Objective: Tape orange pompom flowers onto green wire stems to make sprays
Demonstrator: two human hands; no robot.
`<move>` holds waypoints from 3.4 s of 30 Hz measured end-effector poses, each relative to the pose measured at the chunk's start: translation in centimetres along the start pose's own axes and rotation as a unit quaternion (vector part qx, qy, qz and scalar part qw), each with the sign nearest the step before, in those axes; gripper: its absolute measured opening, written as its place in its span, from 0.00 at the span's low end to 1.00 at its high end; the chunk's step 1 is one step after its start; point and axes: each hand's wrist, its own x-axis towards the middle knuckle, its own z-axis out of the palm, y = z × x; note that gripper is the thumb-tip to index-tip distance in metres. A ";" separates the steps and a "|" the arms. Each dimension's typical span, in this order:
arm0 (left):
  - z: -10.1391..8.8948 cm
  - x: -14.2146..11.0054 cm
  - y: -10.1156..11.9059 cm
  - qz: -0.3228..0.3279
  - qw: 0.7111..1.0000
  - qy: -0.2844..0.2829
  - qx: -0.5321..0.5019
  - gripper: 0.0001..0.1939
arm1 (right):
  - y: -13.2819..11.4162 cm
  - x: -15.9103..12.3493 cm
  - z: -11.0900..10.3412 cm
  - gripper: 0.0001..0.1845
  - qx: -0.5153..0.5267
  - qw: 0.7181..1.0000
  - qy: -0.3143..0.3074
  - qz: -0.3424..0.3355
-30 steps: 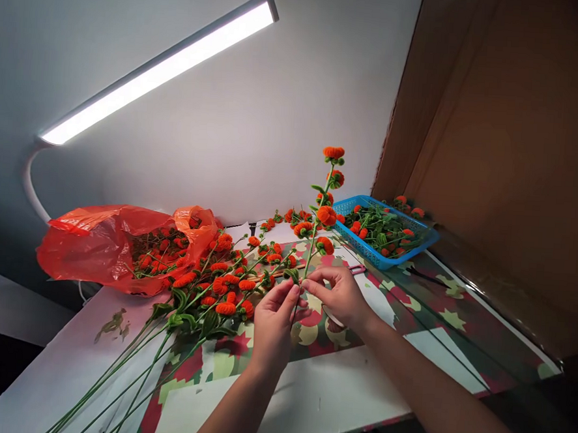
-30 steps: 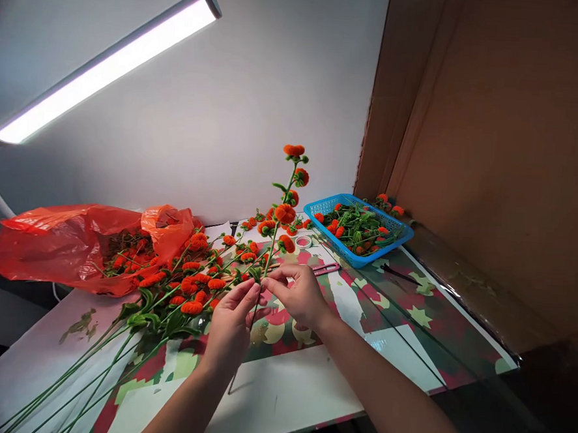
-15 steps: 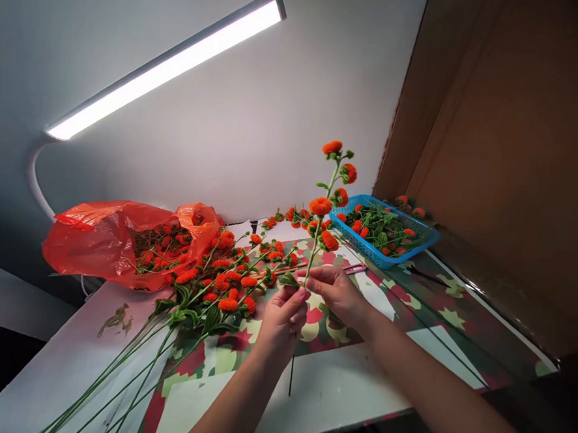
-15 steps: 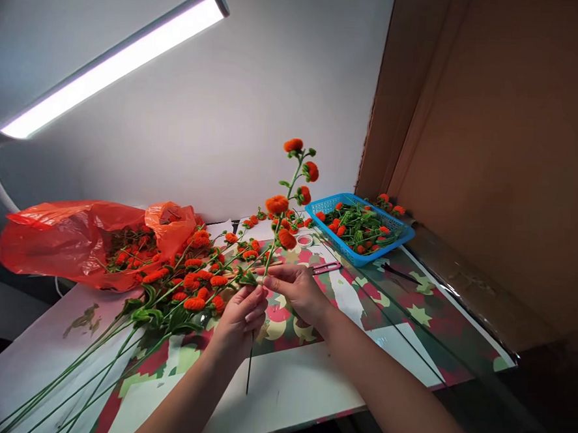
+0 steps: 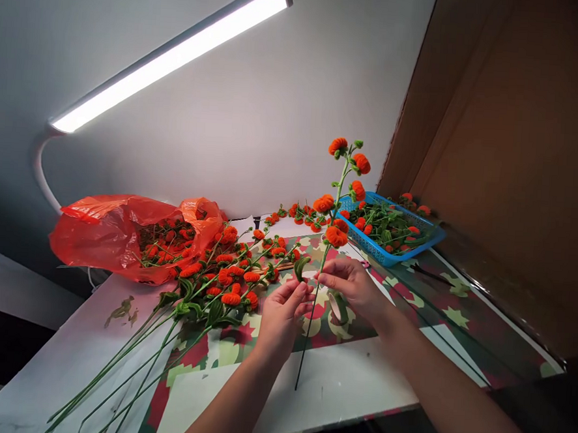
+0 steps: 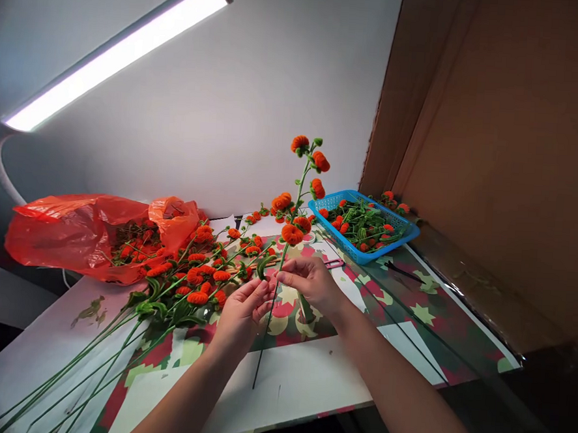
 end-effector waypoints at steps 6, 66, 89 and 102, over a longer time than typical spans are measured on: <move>0.1 -0.4 0.0 0.001 1.000 -0.004 0.005 0.15 | 0.2 0.2 -0.2 0.10 0.008 1.000 -0.006 0.022; -1.2 0.3 0.0 0.211 0.901 -0.067 0.373 0.14 | 1.5 0.5 -0.2 0.14 -0.034 0.996 -0.021 0.074; -1.3 -0.1 0.6 0.283 0.792 -0.124 0.527 0.12 | -0.5 -0.2 0.1 0.12 -0.215 0.976 -0.029 -0.004; -0.7 -0.4 0.1 0.326 0.726 -0.082 0.600 0.07 | -0.4 -0.3 0.2 0.10 -0.290 0.954 -0.028 -0.070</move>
